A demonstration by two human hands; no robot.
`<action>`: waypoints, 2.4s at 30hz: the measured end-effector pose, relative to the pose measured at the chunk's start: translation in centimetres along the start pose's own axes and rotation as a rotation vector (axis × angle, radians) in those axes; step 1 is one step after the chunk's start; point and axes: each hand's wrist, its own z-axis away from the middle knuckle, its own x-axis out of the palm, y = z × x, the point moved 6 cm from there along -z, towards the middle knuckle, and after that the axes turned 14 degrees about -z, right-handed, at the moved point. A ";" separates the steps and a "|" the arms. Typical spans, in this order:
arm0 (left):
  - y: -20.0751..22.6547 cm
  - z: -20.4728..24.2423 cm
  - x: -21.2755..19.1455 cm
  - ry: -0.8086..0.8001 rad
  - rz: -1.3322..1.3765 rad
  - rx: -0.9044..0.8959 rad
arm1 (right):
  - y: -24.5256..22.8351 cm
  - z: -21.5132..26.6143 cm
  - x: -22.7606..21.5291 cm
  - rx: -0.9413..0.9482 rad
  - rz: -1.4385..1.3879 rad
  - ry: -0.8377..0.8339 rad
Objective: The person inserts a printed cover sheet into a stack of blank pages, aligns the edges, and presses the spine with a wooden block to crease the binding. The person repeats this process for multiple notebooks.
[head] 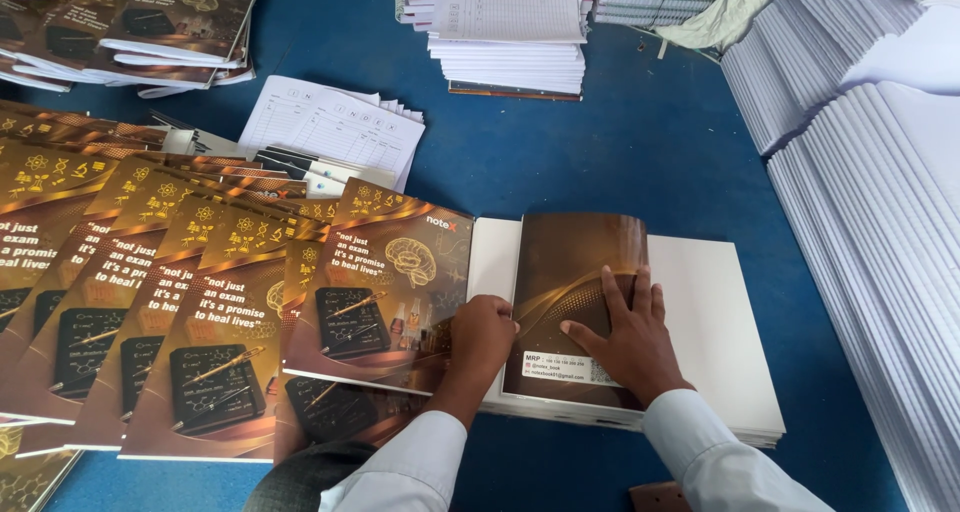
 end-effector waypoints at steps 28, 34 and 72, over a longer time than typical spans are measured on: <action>3.0 1.0 0.8 -0.019 -0.281 0.116 | 2.4 -0.8 3.6 -0.050 0.189 -0.061; 5.5 1.3 1.5 -0.249 -0.789 0.260 | 2.8 -1.0 3.4 -0.024 0.096 -0.107; 8.6 2.1 5.3 -0.394 -0.878 0.354 | 6.0 13.3 -4.7 0.000 0.247 -0.928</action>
